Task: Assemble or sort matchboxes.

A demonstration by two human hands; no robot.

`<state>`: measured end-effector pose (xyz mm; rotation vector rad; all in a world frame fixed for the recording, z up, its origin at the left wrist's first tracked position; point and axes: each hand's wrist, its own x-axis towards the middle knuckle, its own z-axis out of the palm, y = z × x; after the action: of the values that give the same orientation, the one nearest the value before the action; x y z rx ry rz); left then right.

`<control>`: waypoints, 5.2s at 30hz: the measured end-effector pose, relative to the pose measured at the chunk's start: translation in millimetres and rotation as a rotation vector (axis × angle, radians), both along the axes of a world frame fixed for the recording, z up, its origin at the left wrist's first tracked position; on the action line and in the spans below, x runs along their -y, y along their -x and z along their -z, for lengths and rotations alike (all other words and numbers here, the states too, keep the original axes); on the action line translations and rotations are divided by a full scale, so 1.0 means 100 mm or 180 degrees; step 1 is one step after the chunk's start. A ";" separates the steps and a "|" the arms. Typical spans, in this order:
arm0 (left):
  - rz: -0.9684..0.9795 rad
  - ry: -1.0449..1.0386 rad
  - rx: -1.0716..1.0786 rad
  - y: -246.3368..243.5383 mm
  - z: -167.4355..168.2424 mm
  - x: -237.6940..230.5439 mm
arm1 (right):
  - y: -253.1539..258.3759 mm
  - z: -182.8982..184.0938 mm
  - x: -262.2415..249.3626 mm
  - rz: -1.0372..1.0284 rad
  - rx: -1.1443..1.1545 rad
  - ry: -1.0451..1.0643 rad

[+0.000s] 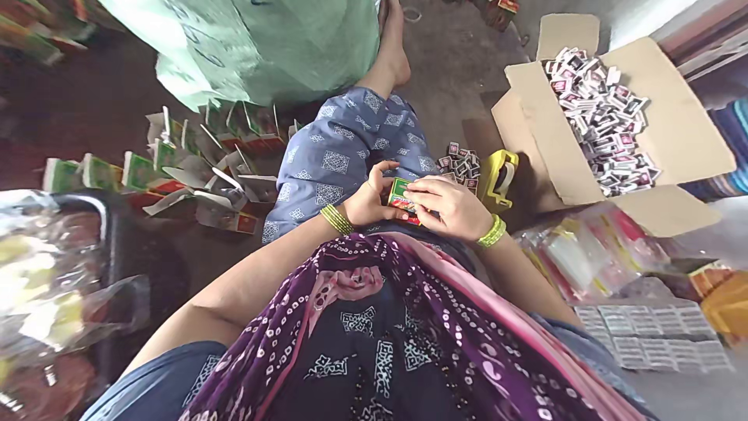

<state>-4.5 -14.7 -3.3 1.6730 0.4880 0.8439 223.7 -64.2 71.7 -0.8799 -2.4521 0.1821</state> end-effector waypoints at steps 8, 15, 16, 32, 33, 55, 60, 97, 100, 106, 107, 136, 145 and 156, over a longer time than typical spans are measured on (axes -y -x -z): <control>-0.0262 -0.0482 -0.0096 0.00 0.03 -0.01 | -0.03 0.35 0.23 0.0751 -0.0721 0.0315; -0.0470 -0.0387 -0.0011 0.06 -0.01 -0.02 | -1.05 0.37 0.31 0.2533 -0.1448 0.0842; -0.0481 -0.0369 0.0004 0.06 -0.01 -0.02 | -1.29 0.39 0.32 0.3021 -0.1375 0.0915; -0.0479 -0.0309 0.0016 0.05 0.00 -0.05 | -2.14 0.97 0.09 0.4611 -0.1608 0.2537; -0.0482 -0.0318 0.0026 0.04 0.00 -0.05 | -2.13 0.94 0.09 0.4681 -0.1758 0.2582; -0.0506 -0.0237 0.0117 0.04 0.00 0.00 | -1.83 0.97 0.49 0.4923 -0.0879 0.2440; -0.0606 -0.0452 0.0201 0.01 -0.01 -0.01 | -1.74 0.90 0.48 0.4571 -0.0566 0.2696; -0.0669 -0.0303 -0.0268 0.02 -0.23 0.09 | 0.21 0.13 -0.06 0.1783 -0.2030 0.2062; -0.0483 -0.0012 -0.0084 0.10 -0.25 0.03 | 0.10 0.19 0.02 0.1217 -0.1006 0.1653; -0.2161 -0.0360 -0.1095 0.76 -0.53 -0.34 | -0.16 0.20 0.15 0.1935 -0.1817 0.1528; -0.2378 -0.0413 -0.1647 0.97 -0.56 -0.41 | -0.24 0.19 0.16 0.2132 -0.1958 0.1445; -0.3666 -0.1814 -0.1809 1.86 -0.81 0.07 | -0.38 -1.57 -1.96 0.2068 -0.1267 0.0015; -0.1988 -0.1678 -0.0197 0.99 -1.41 0.13 | 0.45 -0.29 -0.49 -0.0364 -0.1014 0.1557; -0.0397 0.0545 0.0520 0.15 -0.84 -0.06 | -0.02 0.14 0.10 0.0753 -0.2277 0.1518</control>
<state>-19.8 -8.5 80.7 1.4158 0.5400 0.9929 225.8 -73.8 57.8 -1.0579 -1.6432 0.8584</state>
